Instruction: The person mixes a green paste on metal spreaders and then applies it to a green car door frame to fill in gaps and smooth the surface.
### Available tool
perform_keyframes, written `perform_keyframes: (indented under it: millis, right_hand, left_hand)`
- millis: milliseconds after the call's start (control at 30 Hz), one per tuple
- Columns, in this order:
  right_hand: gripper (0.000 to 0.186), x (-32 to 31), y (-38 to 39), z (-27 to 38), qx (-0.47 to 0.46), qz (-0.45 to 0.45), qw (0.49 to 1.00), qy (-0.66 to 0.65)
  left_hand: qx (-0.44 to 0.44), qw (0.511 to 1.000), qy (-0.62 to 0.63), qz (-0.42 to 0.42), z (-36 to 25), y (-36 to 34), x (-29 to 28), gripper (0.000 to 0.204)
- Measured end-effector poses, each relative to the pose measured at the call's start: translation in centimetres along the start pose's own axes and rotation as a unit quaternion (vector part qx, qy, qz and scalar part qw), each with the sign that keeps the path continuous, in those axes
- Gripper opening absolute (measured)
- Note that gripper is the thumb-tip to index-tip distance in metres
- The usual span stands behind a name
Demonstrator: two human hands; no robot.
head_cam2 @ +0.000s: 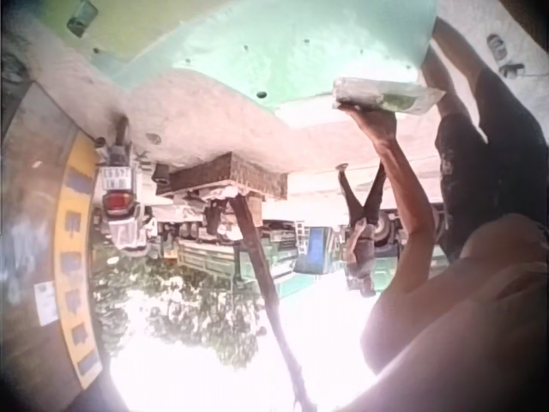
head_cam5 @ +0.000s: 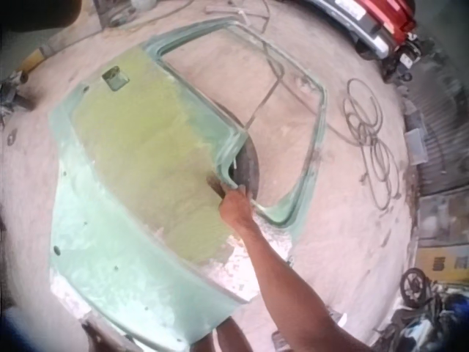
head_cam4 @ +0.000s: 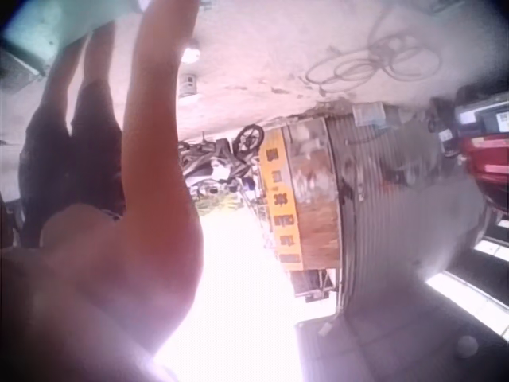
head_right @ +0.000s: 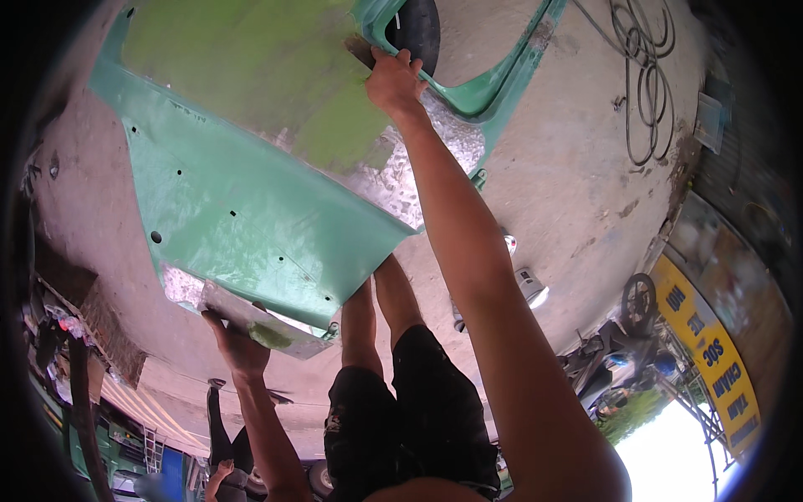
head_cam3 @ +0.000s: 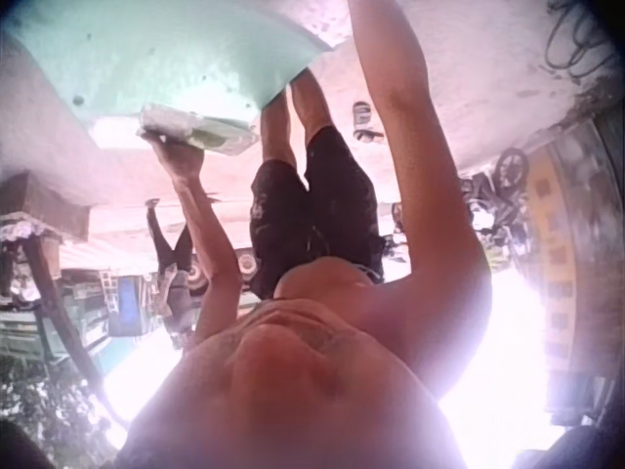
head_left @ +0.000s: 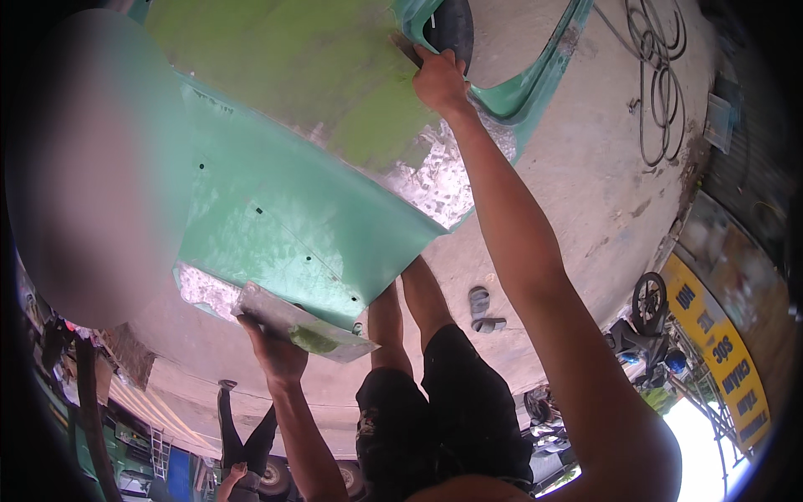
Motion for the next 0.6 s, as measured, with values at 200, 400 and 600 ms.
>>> perform_keyframes:
  millis: [200, 400, 600]
  right_hand:
    - [0.059, 1.4, 0.3, 1.0, 0.017, 0.012, 1.000, -0.009]
    - [0.064, 5.2, 6.1, 7.1, 0.013, -0.023, 1.000, 0.003]
    - [0.066, 11.2, 15.3, 13.2, -0.063, -0.097, 0.992, 0.057]
  left_hand:
    - [-0.007, 1.000, 0.018, 0.010, 0.3, -0.4, 1.1, 0.078]
    - [0.000, 0.999, 0.032, -0.024, -0.1, -0.2, 0.8, 0.084]
    - [0.017, 0.999, 0.017, -0.043, -1.8, 0.7, 1.0, 0.080]
Point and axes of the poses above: each hand's wrist, its own y-axis away from the middle knuckle, its own x-axis out of the palm, z = x × y, the point moved 6 cm from there along -y, towards the middle knuckle, and after that the axes turned 9 degrees about y, right-handed, at the moved point
